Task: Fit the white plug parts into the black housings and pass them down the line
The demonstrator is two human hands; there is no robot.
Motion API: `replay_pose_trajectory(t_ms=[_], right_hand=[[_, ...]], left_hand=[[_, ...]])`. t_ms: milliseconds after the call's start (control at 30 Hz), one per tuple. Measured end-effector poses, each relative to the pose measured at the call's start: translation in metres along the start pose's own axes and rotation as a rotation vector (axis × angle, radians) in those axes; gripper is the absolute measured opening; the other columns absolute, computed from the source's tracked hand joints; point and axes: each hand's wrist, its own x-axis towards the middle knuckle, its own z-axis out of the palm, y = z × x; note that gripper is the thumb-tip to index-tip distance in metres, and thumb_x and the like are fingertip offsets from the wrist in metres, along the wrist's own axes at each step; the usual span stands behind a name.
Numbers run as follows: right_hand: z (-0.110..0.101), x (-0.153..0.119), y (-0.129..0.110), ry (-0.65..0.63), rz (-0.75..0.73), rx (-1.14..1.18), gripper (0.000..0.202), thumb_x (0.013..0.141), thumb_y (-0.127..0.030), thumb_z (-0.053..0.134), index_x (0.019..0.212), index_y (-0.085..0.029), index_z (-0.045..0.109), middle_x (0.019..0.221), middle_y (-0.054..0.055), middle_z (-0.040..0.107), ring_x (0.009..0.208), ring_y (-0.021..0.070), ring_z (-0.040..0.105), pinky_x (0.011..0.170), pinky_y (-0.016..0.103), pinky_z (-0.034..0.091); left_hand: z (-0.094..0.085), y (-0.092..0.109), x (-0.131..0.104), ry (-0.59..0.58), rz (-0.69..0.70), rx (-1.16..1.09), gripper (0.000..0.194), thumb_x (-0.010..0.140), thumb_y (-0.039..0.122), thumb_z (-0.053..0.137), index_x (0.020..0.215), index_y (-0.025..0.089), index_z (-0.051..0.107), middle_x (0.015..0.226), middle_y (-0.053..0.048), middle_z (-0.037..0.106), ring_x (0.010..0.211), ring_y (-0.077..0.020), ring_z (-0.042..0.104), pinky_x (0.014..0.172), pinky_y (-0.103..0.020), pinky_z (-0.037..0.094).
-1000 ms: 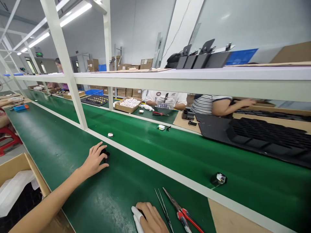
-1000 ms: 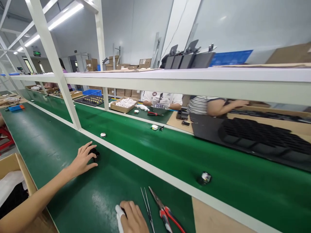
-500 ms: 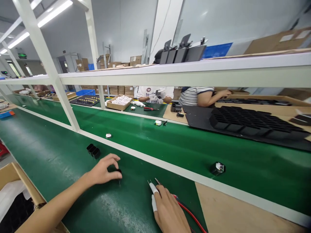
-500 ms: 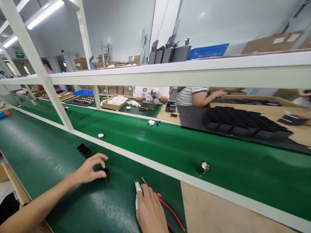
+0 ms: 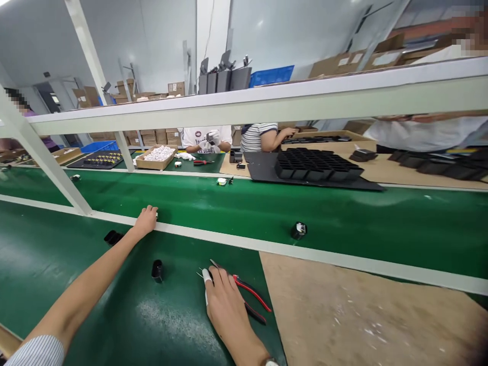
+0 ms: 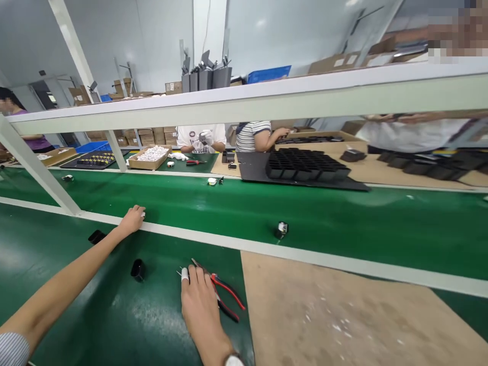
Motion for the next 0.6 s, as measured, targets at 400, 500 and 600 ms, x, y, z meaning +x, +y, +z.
replay_pose_trajectory(t_ms=[400,500,600], right_hand=[[-0.028,0.011,-0.009,-0.126,-0.016,0.203,0.03,0.095,-0.012,0.063,0.125,-0.01,0.065,0.127,0.016,0.065,0.114,0.0309,0.057,0.097,0.045,0.05],[-0.031,0.01,-0.017,-0.159,-0.093,0.301,0.021,0.098,-0.016,0.063,0.118,-0.013,0.066,0.127,0.014,0.065,0.115,0.0304,0.056,0.097,0.044,0.051],[-0.033,0.009,-0.025,-0.182,-0.156,0.389,0.018,0.102,-0.024,0.062,0.116,-0.014,0.067,0.125,0.013,0.065,0.111,0.0292,0.057,0.096,0.045,0.053]], left_hand=[[-0.031,0.092,-0.13,-0.369,0.542,-0.272,0.054,0.09,0.043,0.08,0.137,0.025,0.063,0.112,-0.007,0.07,0.104,-0.0279,0.066,0.094,-0.041,0.055],[-0.046,0.079,-0.137,-0.408,0.544,-0.32,0.076,0.081,0.061,0.085,0.143,0.027,0.061,0.126,-0.011,0.069,0.119,-0.0331,0.06,0.104,-0.048,0.05],[-0.052,0.053,-0.14,-0.473,0.465,-0.416,0.086,0.079,0.06,0.087,0.153,0.031,0.052,0.141,-0.012,0.061,0.131,-0.034,0.055,0.11,-0.049,0.049]])
